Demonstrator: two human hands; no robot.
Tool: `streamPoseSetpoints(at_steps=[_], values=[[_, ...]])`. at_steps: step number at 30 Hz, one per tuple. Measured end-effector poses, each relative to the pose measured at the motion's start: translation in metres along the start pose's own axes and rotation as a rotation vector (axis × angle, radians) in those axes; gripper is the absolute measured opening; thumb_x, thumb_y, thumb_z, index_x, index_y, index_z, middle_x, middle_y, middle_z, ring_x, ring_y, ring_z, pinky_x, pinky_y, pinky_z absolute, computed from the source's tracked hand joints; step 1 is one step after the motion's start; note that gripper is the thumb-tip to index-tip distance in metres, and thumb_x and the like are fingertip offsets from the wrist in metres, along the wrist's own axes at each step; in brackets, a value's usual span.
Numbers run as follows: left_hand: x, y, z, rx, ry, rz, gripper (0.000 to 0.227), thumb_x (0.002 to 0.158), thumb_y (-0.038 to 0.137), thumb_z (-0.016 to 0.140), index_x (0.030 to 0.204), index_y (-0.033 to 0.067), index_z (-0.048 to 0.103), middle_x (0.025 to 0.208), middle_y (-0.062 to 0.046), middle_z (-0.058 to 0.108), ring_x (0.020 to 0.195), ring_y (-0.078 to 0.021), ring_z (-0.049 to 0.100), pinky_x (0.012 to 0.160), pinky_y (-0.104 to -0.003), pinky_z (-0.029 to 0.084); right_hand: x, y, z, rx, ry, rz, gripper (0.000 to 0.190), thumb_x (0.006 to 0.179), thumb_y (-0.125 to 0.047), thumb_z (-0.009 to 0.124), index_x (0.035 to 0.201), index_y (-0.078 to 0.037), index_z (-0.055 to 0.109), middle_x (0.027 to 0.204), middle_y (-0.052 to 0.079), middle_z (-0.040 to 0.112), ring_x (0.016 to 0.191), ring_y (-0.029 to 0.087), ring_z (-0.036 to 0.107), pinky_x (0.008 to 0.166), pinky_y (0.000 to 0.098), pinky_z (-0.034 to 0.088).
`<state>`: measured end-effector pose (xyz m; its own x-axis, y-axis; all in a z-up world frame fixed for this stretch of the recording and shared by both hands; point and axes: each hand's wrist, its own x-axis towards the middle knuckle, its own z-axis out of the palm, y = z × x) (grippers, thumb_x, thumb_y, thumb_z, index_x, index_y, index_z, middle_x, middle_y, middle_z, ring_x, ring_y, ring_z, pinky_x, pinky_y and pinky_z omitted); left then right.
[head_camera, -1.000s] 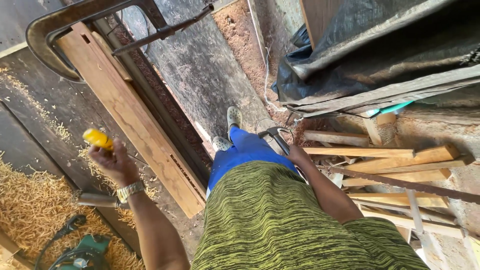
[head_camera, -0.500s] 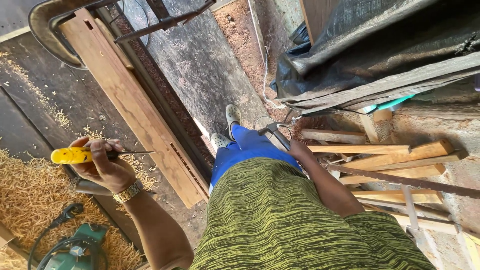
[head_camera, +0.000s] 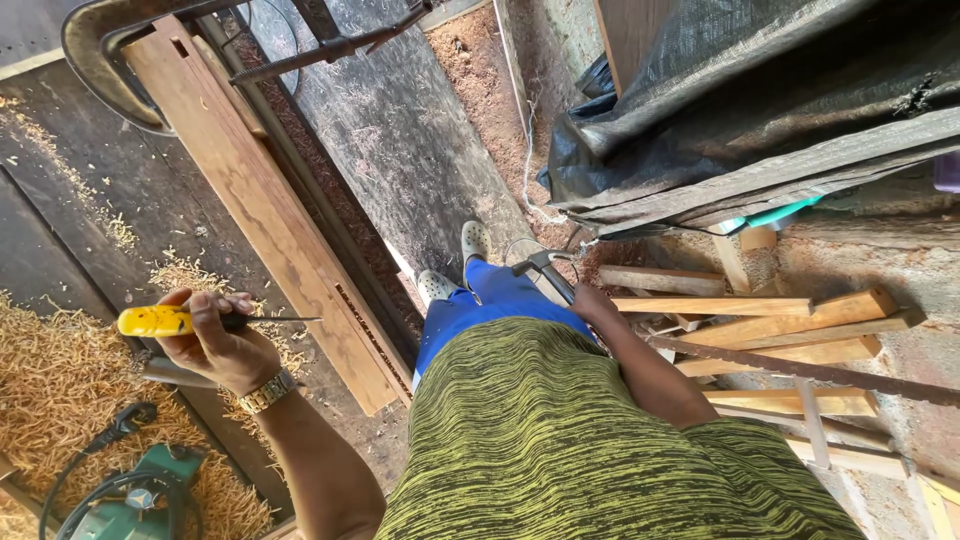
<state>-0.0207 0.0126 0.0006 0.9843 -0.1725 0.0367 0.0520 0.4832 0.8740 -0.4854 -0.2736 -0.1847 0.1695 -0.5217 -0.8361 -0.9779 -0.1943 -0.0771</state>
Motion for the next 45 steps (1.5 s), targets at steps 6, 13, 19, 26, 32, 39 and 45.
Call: streamPoseSetpoints(at_steps=[6, 13, 19, 26, 32, 39, 45], values=[[-0.009, -0.006, -0.005, 0.004, 0.059, -0.013, 0.026, 0.103, 0.006, 0.073, 0.125, 0.0053, 0.059, 0.085, -0.003, 0.058, 0.072, -0.0125, 0.054, 0.062, -0.028, 0.052, 0.003, -0.014, -0.005, -0.028, -0.036, 0.054, 0.067, 0.070, -0.048, 0.083, 0.116, -0.004, 0.064, 0.114, 0.022, 0.072, 0.107, 0.035, 0.070, 0.090, 0.0495, 0.055], [-0.014, -0.003, 0.004, 0.018, 0.053, -0.023, 0.025, 0.104, 0.006, 0.073, 0.125, 0.0061, 0.059, 0.088, -0.003, 0.059, 0.071, -0.0106, 0.054, 0.064, -0.028, 0.053, 0.016, -0.010, -0.003, -0.056, -0.051, 0.046, 0.061, 0.074, -0.044, 0.082, 0.116, -0.004, 0.064, 0.112, 0.020, 0.072, 0.104, 0.033, 0.071, 0.088, 0.0483, 0.055], [-0.010, 0.004, 0.009, -0.046, 0.076, -0.044, 0.025, 0.102, 0.007, 0.074, 0.123, 0.0080, 0.060, 0.084, -0.001, 0.058, 0.071, -0.0112, 0.054, 0.061, -0.029, 0.053, 0.024, -0.004, 0.002, -0.047, -0.057, 0.028, 0.060, 0.075, -0.042, 0.081, 0.118, -0.004, 0.063, 0.112, 0.020, 0.073, 0.103, 0.033, 0.072, 0.087, 0.0482, 0.056], [0.006, 0.017, -0.005, -0.133, -0.079, -0.032, 0.025, 0.112, 0.021, 0.078, 0.115, 0.0066, 0.058, 0.081, -0.004, 0.060, 0.068, -0.0132, 0.056, 0.060, -0.031, 0.052, 0.022, -0.007, -0.009, -0.028, -0.060, 0.051, 0.057, 0.071, -0.035, 0.082, 0.114, -0.001, 0.065, 0.105, 0.021, 0.075, 0.096, 0.034, 0.075, 0.084, 0.0472, 0.058], [0.003, 0.038, 0.036, -0.110, -0.184, -0.031, 0.042, 0.107, 0.040, 0.073, 0.130, 0.0063, 0.062, 0.083, -0.004, 0.064, 0.065, -0.0105, 0.059, 0.062, -0.029, 0.055, 0.033, -0.023, -0.018, -0.020, -0.041, -0.010, 0.052, 0.068, -0.028, 0.082, 0.110, -0.001, 0.065, 0.100, 0.023, 0.074, 0.092, 0.034, 0.074, 0.080, 0.0476, 0.058], [-0.016, 0.021, 0.020, -0.031, -0.191, -0.050, 0.026, 0.110, 0.030, 0.073, 0.110, 0.0054, 0.064, 0.085, -0.005, 0.065, 0.075, -0.0139, 0.065, 0.068, -0.036, 0.060, 0.010, -0.070, -0.047, 0.056, -0.121, 0.057, 0.040, 0.076, -0.016, 0.075, 0.111, -0.002, 0.064, 0.094, 0.021, 0.077, 0.073, 0.031, 0.077, 0.060, 0.0444, 0.061], [-0.023, 0.034, 0.037, 0.053, -0.161, -0.053, 0.023, 0.110, 0.029, 0.074, 0.108, 0.0077, 0.064, 0.080, -0.004, 0.064, 0.071, -0.0136, 0.064, 0.067, -0.036, 0.060, 0.021, -0.074, -0.041, 0.060, -0.163, 0.015, 0.036, 0.076, -0.019, 0.078, 0.100, 0.006, 0.070, 0.088, 0.022, 0.077, 0.070, 0.030, 0.076, 0.058, 0.0424, 0.059]])
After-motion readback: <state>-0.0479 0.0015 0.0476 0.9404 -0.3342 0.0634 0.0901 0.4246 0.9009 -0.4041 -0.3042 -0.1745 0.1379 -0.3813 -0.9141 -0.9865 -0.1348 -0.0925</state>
